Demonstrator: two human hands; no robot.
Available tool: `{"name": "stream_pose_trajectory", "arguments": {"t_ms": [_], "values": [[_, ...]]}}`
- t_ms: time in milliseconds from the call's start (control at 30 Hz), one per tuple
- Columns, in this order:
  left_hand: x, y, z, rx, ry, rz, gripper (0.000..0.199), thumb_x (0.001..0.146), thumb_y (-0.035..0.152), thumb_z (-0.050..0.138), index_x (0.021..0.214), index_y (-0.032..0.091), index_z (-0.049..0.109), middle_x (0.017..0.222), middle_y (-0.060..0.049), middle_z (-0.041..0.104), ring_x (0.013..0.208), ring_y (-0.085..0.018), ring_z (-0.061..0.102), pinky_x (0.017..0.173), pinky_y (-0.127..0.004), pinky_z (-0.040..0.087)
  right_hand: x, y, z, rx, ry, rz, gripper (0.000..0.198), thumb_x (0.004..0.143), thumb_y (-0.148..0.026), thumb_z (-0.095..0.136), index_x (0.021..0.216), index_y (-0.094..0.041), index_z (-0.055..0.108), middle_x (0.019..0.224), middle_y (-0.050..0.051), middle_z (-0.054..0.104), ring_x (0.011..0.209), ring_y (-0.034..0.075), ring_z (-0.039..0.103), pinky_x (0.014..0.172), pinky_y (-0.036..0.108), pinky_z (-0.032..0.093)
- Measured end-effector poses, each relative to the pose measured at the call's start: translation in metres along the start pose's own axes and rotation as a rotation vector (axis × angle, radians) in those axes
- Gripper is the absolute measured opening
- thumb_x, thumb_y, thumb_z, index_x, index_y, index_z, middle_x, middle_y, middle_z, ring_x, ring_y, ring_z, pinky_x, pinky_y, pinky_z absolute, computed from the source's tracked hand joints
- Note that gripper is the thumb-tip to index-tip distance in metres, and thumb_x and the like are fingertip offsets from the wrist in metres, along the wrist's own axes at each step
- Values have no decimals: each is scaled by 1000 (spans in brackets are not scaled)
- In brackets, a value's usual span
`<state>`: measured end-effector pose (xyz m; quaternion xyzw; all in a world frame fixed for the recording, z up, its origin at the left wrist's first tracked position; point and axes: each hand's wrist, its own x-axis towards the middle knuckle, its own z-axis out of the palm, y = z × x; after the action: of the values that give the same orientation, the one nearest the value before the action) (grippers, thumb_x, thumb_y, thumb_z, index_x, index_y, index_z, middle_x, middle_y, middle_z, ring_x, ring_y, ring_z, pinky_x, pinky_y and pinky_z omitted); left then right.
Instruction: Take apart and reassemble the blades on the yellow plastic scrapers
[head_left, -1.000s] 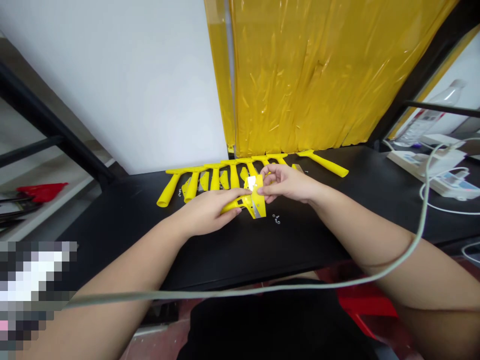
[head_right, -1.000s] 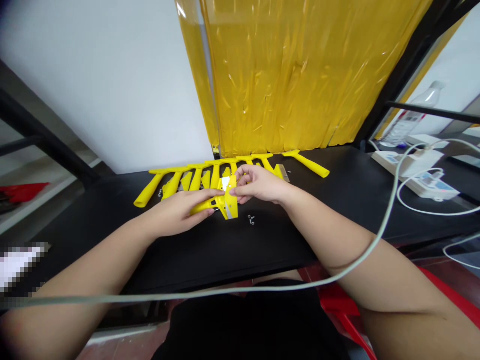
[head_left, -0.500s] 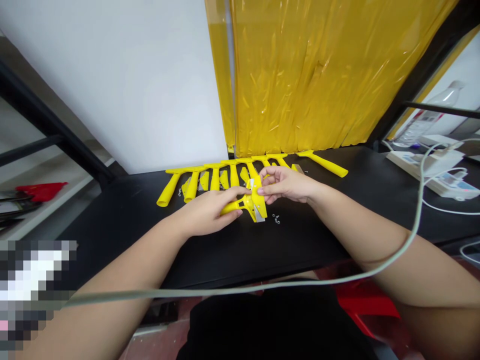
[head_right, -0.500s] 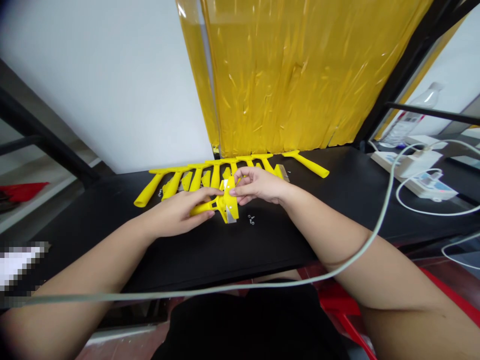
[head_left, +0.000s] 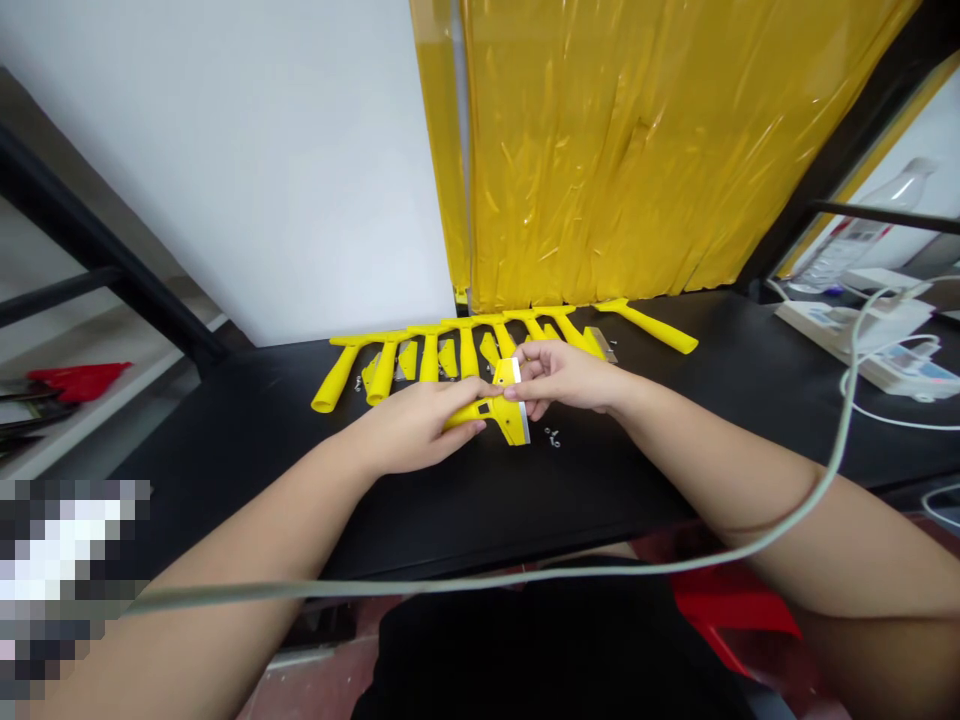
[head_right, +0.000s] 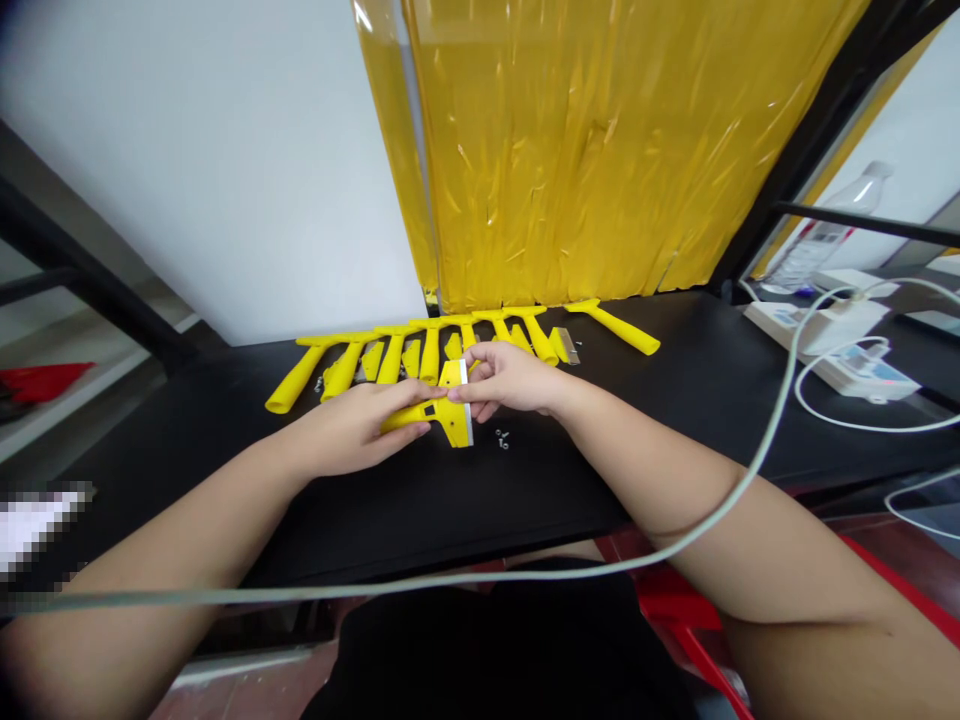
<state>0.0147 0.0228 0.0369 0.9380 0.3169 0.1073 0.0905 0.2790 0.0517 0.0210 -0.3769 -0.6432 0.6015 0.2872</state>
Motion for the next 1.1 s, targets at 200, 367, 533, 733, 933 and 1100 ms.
{"name": "stream_pose_trajectory", "arguments": {"t_ms": [200,367,533,733,933,1100], "values": [[1,0,-3,9,20,-3,40,106,38,54,143,24,61,107,-6,78,83,-20,73,77,-32,53,0,-3,0,-80,31,-29,51,70,-48,95,92,-19,60,70,-1,69,62,15,71,59,27,64],[1,-1,-7,51,32,-57,43,104,39,55,144,26,63,98,-5,78,74,-19,69,72,-31,50,-14,-16,-21,-408,11,4,34,81,-46,84,93,-19,68,75,2,73,65,16,71,62,29,60],[0,-4,-6,55,20,-83,44,104,42,56,144,27,63,101,-5,78,72,-18,68,70,-31,49,-25,-20,-37,-754,-280,207,21,79,-32,81,94,-19,75,84,3,78,70,18,72,64,28,53],[0,-4,-7,70,41,-59,43,104,40,56,143,25,63,107,-6,80,74,-18,70,69,-30,47,-23,-18,-31,-807,-306,206,27,76,-30,82,99,-20,74,86,2,79,74,19,72,66,28,50],[0,-4,-6,44,27,-59,41,104,41,56,141,26,64,116,-5,80,78,-19,71,71,-31,49,-22,-17,-28,-820,-317,189,18,77,-27,79,93,-20,74,84,2,77,75,18,71,65,27,48],[0,-3,-8,53,23,-61,42,104,40,56,143,27,63,111,-4,81,76,-19,71,72,-31,49,-20,-14,-31,-845,-328,200,10,80,-25,73,88,-19,75,79,2,75,69,17,69,64,28,48]]}}
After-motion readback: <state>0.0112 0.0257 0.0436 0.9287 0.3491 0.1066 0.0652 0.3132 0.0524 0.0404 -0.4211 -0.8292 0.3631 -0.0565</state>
